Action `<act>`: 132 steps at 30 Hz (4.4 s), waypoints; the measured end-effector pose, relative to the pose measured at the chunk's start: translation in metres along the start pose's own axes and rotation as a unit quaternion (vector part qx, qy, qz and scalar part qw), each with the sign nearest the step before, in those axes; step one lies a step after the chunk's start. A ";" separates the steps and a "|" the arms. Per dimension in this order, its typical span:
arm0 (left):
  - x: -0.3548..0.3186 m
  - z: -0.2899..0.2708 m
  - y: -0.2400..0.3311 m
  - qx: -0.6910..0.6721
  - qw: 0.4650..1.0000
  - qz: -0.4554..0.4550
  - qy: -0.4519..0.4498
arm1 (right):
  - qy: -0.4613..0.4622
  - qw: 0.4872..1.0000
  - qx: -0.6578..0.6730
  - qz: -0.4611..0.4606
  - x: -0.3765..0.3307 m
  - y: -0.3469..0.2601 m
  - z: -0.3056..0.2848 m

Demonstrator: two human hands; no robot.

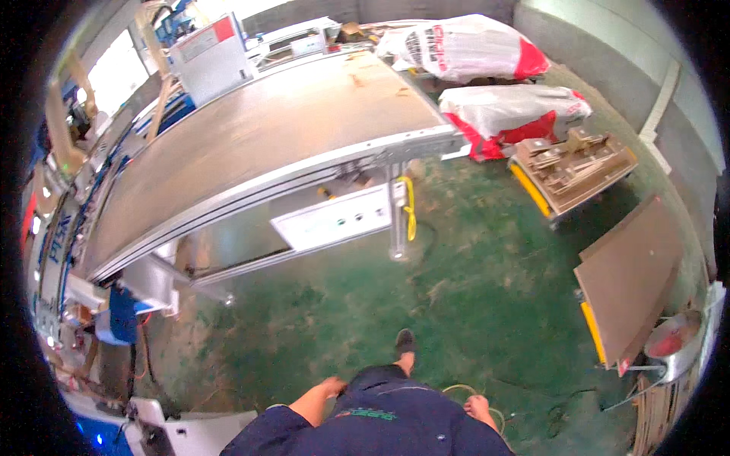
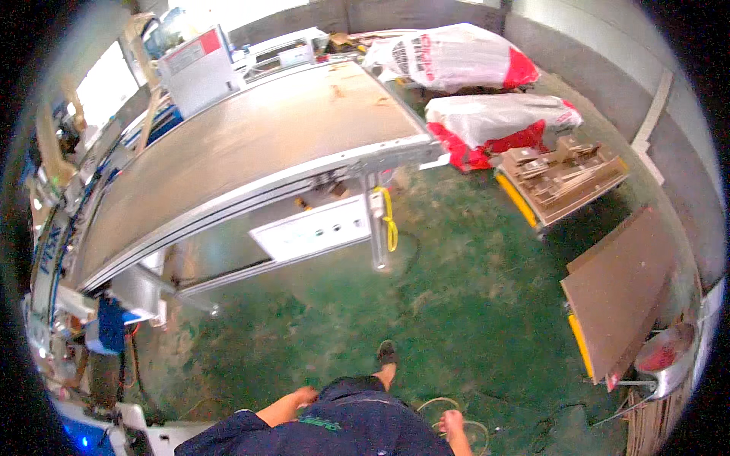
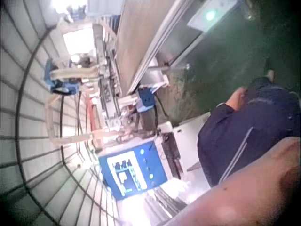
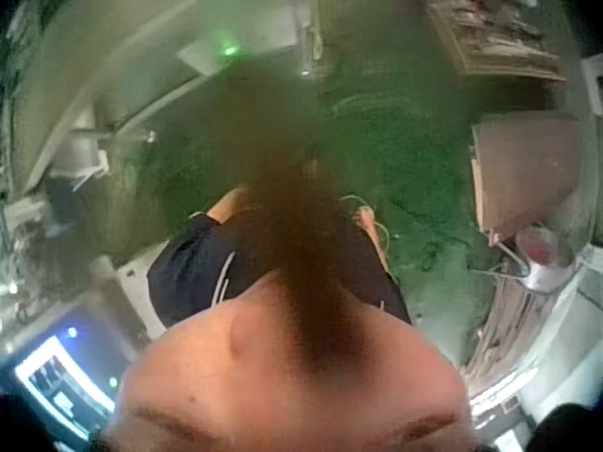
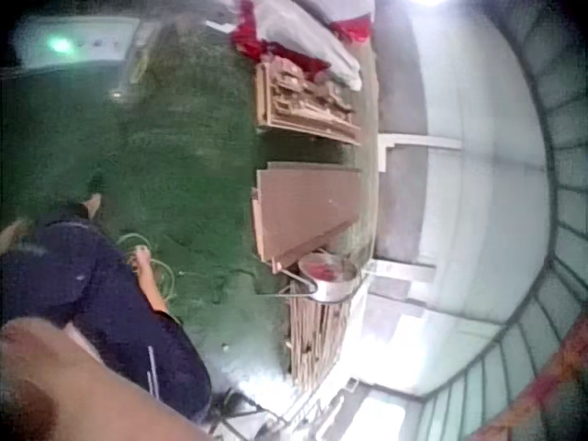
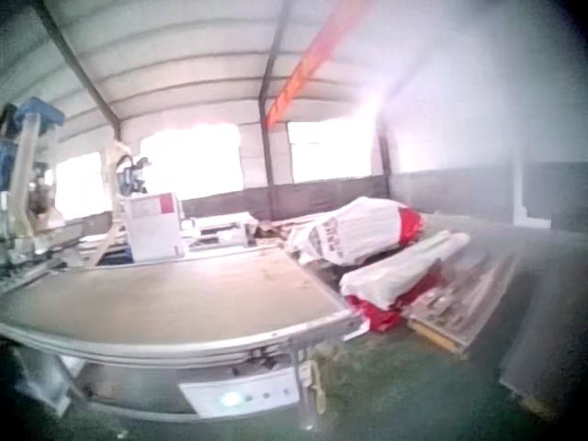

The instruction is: The person organizes wooden planks by moving them from a workspace onto a stack on the floor, handling each plank individually by hand.

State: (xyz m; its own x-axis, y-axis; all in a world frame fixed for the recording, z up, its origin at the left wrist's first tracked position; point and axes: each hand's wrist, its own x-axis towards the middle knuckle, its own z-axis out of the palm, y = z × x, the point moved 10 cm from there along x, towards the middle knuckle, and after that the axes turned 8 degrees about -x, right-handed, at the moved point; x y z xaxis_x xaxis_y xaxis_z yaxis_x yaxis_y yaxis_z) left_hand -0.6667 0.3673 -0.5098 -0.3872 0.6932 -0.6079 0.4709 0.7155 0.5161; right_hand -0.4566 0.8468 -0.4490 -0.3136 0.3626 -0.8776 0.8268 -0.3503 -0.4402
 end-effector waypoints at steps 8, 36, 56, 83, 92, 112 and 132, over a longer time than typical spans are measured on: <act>0.217 -0.178 0.003 0.057 0.980 -0.073 -0.178 | 0.145 0.985 0.086 -0.033 0.045 -0.102 -0.079; 0.556 -0.943 0.292 -0.335 0.776 -0.045 0.532 | 0.020 0.971 -0.001 -0.239 0.433 -0.906 -0.212; 0.618 -0.947 0.114 -0.378 0.683 -0.447 0.437 | -0.071 0.952 -0.286 -0.086 0.588 -1.156 -0.111; 0.524 -1.031 0.207 -0.357 0.552 -0.381 0.650 | -0.150 0.875 -0.414 -0.200 0.621 -1.128 -0.128; 0.497 -1.049 0.156 -0.394 0.510 -0.266 0.717 | -0.134 0.944 -0.283 -0.102 0.602 -1.131 -0.101; 0.433 -1.121 0.025 0.010 0.578 -0.543 0.609 | -0.111 0.944 -0.293 -0.100 0.596 -1.109 -0.130; 0.439 -1.131 -0.020 0.038 0.620 -0.483 0.617 | -0.086 0.949 -0.280 -0.115 0.580 -1.099 -0.160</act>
State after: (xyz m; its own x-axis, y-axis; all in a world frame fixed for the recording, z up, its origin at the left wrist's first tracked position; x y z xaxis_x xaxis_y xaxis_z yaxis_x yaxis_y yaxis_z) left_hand -1.7426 0.7552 -0.1039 -0.8069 -0.4845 0.3380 -0.4360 0.8745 0.2126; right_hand -1.4725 1.5807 -0.4436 -0.5477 0.2100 -0.8099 0.8306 0.2529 -0.4961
